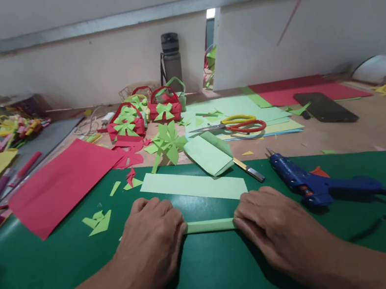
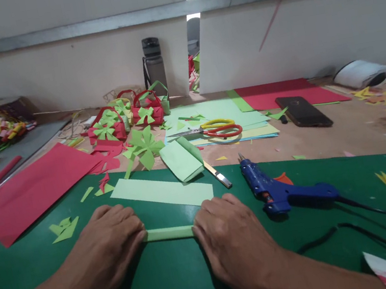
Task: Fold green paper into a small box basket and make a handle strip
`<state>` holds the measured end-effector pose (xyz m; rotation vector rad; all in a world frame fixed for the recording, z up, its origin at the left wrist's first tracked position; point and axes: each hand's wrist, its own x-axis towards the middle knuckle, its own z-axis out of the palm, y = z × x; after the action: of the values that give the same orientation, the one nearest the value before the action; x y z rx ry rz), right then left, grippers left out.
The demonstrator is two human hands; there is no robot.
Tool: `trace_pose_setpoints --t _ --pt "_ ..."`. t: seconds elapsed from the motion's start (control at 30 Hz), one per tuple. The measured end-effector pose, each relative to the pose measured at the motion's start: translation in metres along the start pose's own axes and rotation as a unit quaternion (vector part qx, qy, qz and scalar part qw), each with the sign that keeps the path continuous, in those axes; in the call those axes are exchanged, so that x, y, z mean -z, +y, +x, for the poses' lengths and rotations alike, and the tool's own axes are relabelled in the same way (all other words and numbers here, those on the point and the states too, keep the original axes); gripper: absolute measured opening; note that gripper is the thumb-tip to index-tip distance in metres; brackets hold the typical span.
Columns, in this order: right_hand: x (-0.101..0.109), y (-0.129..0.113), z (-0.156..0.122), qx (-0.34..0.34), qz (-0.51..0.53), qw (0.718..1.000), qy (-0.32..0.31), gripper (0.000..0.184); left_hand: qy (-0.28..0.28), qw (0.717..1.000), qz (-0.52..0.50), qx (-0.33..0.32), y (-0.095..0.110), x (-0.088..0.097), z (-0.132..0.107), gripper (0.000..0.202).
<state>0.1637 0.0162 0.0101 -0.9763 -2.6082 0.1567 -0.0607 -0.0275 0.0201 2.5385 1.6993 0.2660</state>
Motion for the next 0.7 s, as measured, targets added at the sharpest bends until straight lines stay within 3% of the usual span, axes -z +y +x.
trace_pose_setpoints --t 0.27,0.47,0.7 --pt "0.0001 0.0012 0.0030 -0.016 -0.003 1.000 -0.016 0.026 0.038 0.999 0.012 0.008 -0.0011 -0.0082 0.0013 0.031" --pt "-0.0010 0.0035 0.0033 -0.017 -0.012 0.999 -0.043 0.027 0.020 0.999 0.049 0.001 0.0010 -0.0061 0.0043 0.028" --pt "-0.0021 0.0043 0.0035 -0.016 -0.013 0.999 -0.027 0.024 0.023 0.996 0.087 -0.023 -0.0012 -0.0082 0.0063 0.024"
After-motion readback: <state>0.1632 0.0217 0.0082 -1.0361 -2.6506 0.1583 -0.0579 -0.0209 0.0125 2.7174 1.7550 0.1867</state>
